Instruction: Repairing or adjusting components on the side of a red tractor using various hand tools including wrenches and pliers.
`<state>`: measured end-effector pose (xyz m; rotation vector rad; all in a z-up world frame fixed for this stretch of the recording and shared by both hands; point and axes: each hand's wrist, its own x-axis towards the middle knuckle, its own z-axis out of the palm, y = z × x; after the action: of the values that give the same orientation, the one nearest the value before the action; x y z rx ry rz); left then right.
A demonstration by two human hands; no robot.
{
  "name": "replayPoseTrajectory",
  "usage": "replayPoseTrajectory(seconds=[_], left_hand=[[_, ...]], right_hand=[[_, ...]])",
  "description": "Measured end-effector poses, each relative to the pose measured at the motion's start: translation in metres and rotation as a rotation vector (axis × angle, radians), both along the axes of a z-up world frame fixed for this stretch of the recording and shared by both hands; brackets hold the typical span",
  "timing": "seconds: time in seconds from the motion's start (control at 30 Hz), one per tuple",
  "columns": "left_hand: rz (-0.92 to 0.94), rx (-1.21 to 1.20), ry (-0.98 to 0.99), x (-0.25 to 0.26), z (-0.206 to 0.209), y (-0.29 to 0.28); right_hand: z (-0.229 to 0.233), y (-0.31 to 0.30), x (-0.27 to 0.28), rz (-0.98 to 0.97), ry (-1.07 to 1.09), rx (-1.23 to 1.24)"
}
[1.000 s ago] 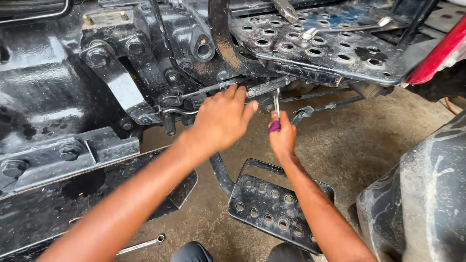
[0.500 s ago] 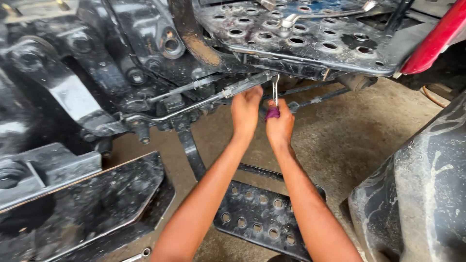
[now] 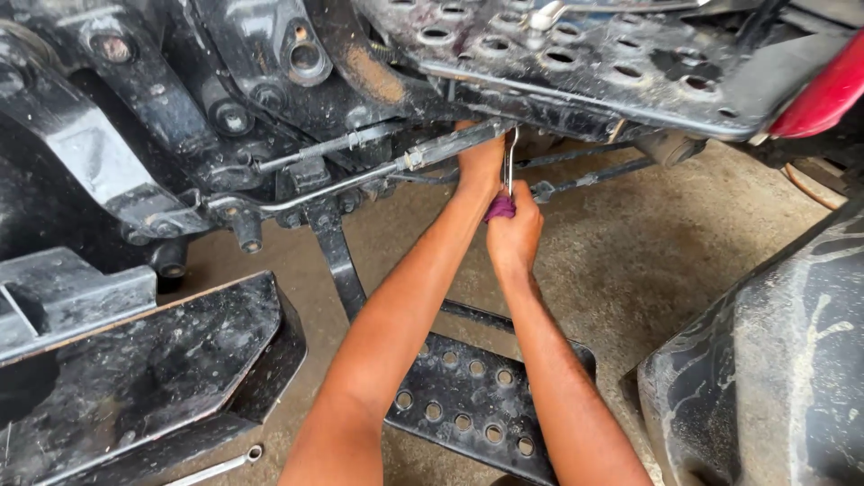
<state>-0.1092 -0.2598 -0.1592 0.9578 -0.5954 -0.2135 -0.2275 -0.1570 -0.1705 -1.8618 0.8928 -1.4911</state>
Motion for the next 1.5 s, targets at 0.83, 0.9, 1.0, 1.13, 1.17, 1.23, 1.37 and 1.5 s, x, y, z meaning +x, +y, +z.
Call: replayPoseTrajectory(seconds=[0.83,0.9,1.0,1.13,1.17,1.23,1.37,1.5], left_hand=[[-0.047,0.027,0.101,0.012,-0.019,-0.016],[-0.058,0.017,0.12,0.013,-0.019,-0.017],[-0.067,0.004,0.139,0.016,-0.017,-0.019],[-0.083,-0.007,0.154,0.015,-0.016,-0.023],[-0.089,-0.011,0.161,0.015,-0.015,-0.023],[-0.094,-0.015,0.168,0.015,-0.015,-0.023],[-0.11,-0.024,0.184,0.018,-0.014,-0.021],[-0.124,-0.034,0.206,0.02,-0.014,-0.019]], right_hand=[[0.0,-0.006,-0.004,-0.069,0.012,0.111],[-0.004,-0.009,-0.004,-0.082,0.013,0.092],[-0.001,-0.006,-0.007,-0.068,-0.008,0.131],[-0.003,-0.009,-0.006,-0.073,0.001,0.12],[-0.003,-0.01,-0.006,-0.077,0.006,0.125],[-0.003,-0.009,-0.006,-0.08,0.011,0.13],[0.003,-0.004,-0.008,-0.051,-0.012,0.141],[-0.008,-0.011,-0.006,-0.047,-0.041,-0.006]])
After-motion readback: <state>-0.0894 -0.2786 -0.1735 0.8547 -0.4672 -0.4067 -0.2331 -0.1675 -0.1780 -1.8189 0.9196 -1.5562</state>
